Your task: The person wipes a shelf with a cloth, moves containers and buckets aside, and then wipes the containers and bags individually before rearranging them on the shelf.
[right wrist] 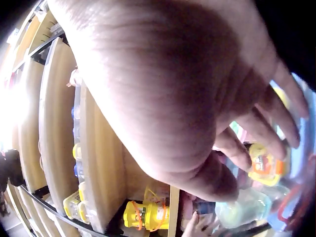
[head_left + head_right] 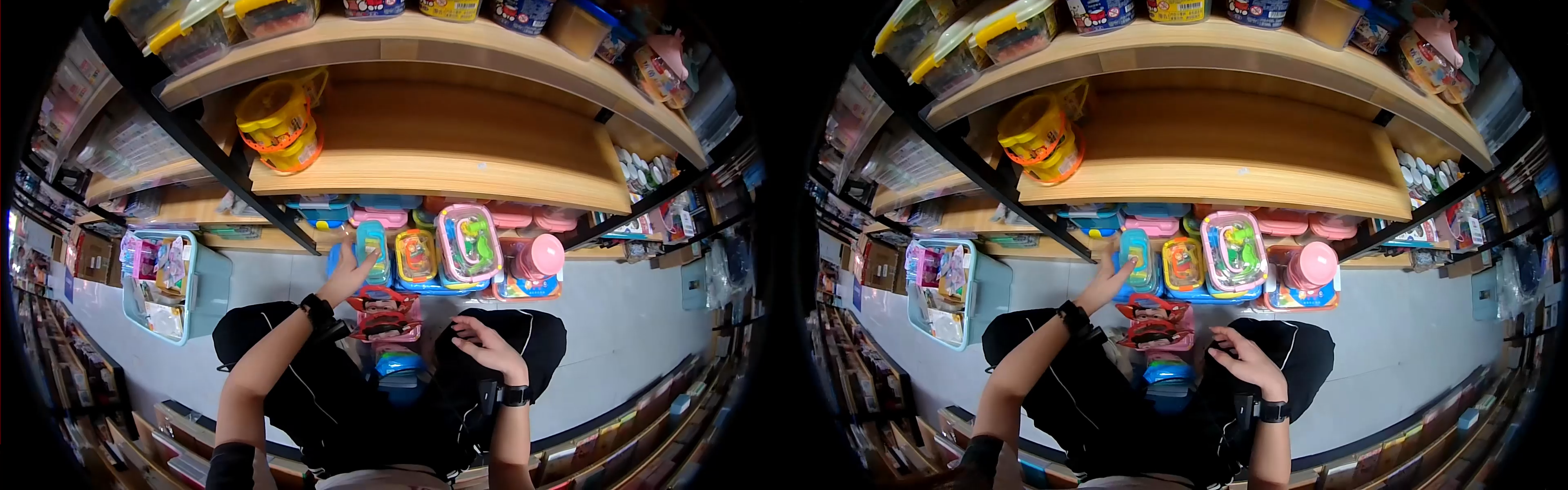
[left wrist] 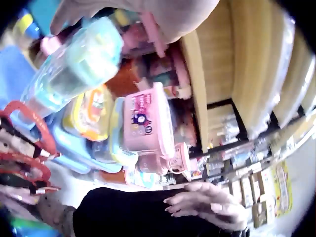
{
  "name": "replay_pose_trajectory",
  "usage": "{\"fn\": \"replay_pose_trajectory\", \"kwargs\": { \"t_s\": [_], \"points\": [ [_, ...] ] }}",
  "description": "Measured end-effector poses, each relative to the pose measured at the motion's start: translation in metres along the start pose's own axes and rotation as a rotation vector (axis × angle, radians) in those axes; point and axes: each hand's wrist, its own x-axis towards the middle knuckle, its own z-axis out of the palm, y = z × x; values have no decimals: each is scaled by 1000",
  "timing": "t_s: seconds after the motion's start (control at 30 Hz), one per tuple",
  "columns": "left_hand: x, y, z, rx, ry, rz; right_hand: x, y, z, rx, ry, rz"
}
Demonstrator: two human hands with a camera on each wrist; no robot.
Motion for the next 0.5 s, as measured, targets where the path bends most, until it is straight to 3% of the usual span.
{"fn": "replay_pose_trajectory", "kwargs": {
  "t_s": [0.1, 0.2, 0.33, 0.37, 0.47, 0.5],
  "points": [
    [2, -16, 1, -212, -32, -293, 1, 3, -1, 60, 8, 26],
    [11, -22, 1, -126, 63, -292, 18, 0, 13, 201, 52, -12],
    [23, -31, 3, -106, -20, -202, 71, -18, 56, 128, 210, -67],
    [32, -57, 12, -99, -21, -161, 90, -25, 66, 6, 248, -102],
    [26, -32, 12, 27, -24, -157, 148, -10, 103, -368, 381, -225],
    [24, -28, 12, 53, -33, -128, 161, -17, 116, -449, 369, -131]
  ]
}}
